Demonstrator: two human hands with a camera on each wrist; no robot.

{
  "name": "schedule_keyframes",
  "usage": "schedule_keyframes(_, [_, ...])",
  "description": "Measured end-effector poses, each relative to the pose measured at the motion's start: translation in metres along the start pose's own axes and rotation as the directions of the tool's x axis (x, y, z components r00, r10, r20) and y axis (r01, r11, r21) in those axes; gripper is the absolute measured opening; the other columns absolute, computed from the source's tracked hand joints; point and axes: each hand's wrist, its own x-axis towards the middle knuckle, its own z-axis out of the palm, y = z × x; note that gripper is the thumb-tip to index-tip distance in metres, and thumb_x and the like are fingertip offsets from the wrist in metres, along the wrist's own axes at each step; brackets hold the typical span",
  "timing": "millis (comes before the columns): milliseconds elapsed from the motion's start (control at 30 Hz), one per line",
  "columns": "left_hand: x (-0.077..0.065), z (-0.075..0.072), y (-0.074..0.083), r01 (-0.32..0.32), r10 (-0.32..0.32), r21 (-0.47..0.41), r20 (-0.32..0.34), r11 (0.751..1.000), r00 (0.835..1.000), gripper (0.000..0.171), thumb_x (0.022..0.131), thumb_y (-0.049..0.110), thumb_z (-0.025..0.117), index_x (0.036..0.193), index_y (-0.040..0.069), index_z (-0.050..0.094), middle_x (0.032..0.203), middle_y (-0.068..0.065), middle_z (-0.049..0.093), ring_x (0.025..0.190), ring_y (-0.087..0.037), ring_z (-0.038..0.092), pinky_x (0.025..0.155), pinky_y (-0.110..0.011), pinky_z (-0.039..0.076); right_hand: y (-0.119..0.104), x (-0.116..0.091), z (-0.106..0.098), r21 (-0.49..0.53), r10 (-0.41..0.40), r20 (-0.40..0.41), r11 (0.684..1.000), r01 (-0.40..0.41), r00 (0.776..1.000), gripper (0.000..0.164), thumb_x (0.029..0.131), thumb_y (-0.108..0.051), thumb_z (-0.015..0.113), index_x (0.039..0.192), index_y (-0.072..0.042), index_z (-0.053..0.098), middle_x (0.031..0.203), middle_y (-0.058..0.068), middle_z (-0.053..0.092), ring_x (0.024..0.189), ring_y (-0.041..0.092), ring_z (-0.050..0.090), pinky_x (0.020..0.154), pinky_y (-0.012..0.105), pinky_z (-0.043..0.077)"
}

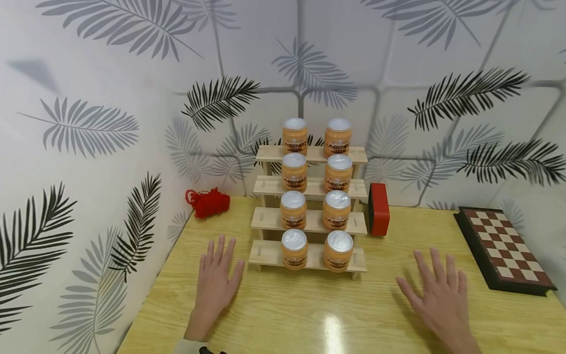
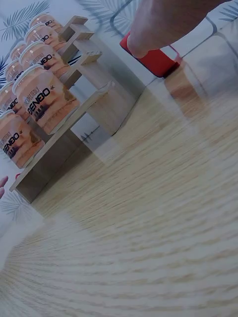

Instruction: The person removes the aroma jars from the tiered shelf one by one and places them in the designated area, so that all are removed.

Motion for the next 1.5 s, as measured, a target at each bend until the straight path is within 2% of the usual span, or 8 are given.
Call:
schedule_keyframes(200, [0.003,0.005,0.005,-0.009,0.010,-0.027,0.018,1.000,1.000,0.064,0.110,0.046,0.050,0.165,0.017,0.035,0.172,-0.014,0.022,0.160,-0.042,0.012,0.123,-0.069,0.014,-0.015,0.005,0.004,0.017,-0.043,-0.026,0.999,0.044,0.999,0.089,0.096,-0.063,0.063,0.167,-0.021,0.029,0.170,0.021,0.022,0.158,0.047,0.004,0.117,0.076,0.011])
schedule_keyframes(467, [0.012,0.017,0.016,0.002,0.008,-0.191,0.051,0.982,0.999,0.067,0.109,0.048,0.050,0.165,0.014,0.034,0.172,-0.015,0.022,0.159,-0.044,0.012,0.123,-0.070,0.013,-0.050,0.017,0.016,0.118,-0.149,-0.097,0.980,0.160,0.984,0.090,0.092,-0.060,0.070,0.164,-0.019,0.036,0.170,0.017,0.028,0.156,0.046,0.020,0.115,0.073,0.024])
schedule_keyframes(567, [0.014,0.021,0.021,0.051,-0.020,-0.334,0.095,0.941,0.995,0.069,0.109,0.047,0.050,0.167,0.015,0.031,0.173,-0.015,0.019,0.159,-0.046,0.008,0.122,-0.073,0.011,-0.067,0.023,0.021,0.196,-0.176,-0.131,0.960,0.200,0.976,0.092,0.090,-0.055,0.074,0.164,-0.015,0.036,0.169,0.017,0.029,0.155,0.045,0.024,0.115,0.071,0.026])
schedule_keyframes(700, [0.018,0.027,0.025,0.136,-0.059,-0.498,0.169,0.857,0.984,0.073,0.109,0.048,0.050,0.168,0.015,0.023,0.175,-0.012,0.012,0.160,-0.044,0.002,0.122,-0.073,0.009,-0.089,0.030,0.027,0.335,-0.190,-0.173,0.912,0.239,0.967,0.097,0.086,-0.045,0.082,0.163,-0.009,0.035,0.167,0.019,0.034,0.150,0.046,0.032,0.113,0.072,0.030])
schedule_keyframes(867, [0.020,0.038,0.026,0.200,-0.093,-0.594,0.206,0.779,0.974,0.078,0.109,0.047,0.054,0.169,0.013,0.018,0.175,-0.011,0.010,0.161,-0.035,0.006,0.126,-0.063,0.012,-0.110,0.036,0.035,0.501,-0.140,-0.203,0.836,0.226,0.969,0.098,0.082,-0.032,0.088,0.161,-0.005,0.036,0.161,0.022,0.037,0.144,0.046,0.039,0.109,0.075,0.036])
schedule_keyframes(1033, [0.020,0.043,0.026,0.229,-0.115,-0.671,0.211,0.705,0.971,0.081,0.107,0.045,0.059,0.170,0.019,0.015,0.175,-0.003,0.015,0.161,-0.027,0.012,0.128,-0.054,0.016,-0.125,0.041,0.038,0.593,-0.112,-0.255,0.767,0.247,0.961,0.095,0.079,-0.023,0.091,0.157,-0.003,0.040,0.148,0.022,0.044,0.138,0.035,0.044,0.109,0.064,0.042])
schedule_keyframes(1267, [0.022,0.047,0.020,0.234,-0.106,-0.717,0.219,0.657,0.970,0.082,0.104,0.042,0.065,0.169,0.023,0.019,0.173,0.000,0.020,0.160,-0.026,0.016,0.128,-0.051,0.020,-0.140,0.051,0.041,0.716,-0.118,-0.230,0.652,0.250,0.966,0.087,0.081,-0.015,0.091,0.154,-0.007,0.043,0.143,0.011,0.053,0.127,0.023,0.054,0.102,0.035,0.051])
schedule_keyframes(1500, [0.021,0.047,0.014,0.207,-0.062,-0.724,0.222,0.658,0.973,0.084,0.102,0.038,0.071,0.168,0.017,0.024,0.172,-0.002,0.023,0.158,-0.024,0.020,0.126,-0.048,0.022,-0.144,0.052,0.043,0.766,-0.099,-0.180,0.611,0.202,0.979,0.083,0.082,-0.013,0.091,0.153,-0.012,0.047,0.137,0.007,0.061,0.120,0.017,0.061,0.097,0.021,0.051])
